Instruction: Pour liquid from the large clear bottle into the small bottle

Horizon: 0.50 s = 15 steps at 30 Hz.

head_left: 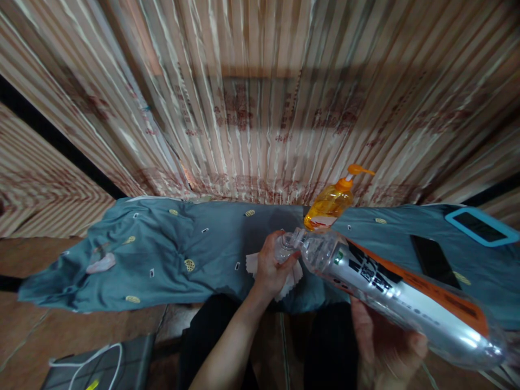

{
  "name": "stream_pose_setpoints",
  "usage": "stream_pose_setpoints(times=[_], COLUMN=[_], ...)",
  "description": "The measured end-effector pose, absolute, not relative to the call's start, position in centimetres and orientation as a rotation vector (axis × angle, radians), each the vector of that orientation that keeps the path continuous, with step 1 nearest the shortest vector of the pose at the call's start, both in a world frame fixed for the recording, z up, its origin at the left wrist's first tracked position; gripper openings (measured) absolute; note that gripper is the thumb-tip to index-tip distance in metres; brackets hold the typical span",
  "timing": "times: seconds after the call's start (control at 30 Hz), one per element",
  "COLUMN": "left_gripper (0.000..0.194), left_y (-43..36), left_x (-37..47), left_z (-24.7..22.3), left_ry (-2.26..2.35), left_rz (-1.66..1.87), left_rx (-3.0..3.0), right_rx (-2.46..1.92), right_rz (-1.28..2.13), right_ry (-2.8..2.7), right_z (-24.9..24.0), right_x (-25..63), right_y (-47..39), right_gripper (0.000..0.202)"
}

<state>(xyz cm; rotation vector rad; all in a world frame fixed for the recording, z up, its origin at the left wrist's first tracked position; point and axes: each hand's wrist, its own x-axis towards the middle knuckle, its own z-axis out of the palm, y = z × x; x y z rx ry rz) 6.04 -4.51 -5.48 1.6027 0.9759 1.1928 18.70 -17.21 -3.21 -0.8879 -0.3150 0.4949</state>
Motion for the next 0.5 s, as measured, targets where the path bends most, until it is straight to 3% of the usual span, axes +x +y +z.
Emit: stream_pose_setpoints(times=[0.17,0.5], left_gripper=[0.043,0.043], left_y=[-4.51,-4.44], left_x=[6.06,6.04], left_z=[-5.59,-5.7], left_ry=[0.965,0.955], left_rz=[1.196,1.194], left_rx=[1.597,1.592], right_rx=[-0.929,-0.894], right_rz=[0.496,0.491], right_ry=[-0.253,-0.275], right_z=[-3.31,-3.07], right_x=[18.77,18.7], right_y=[-17.44,-17.13], right_gripper=[0.087,0.089])
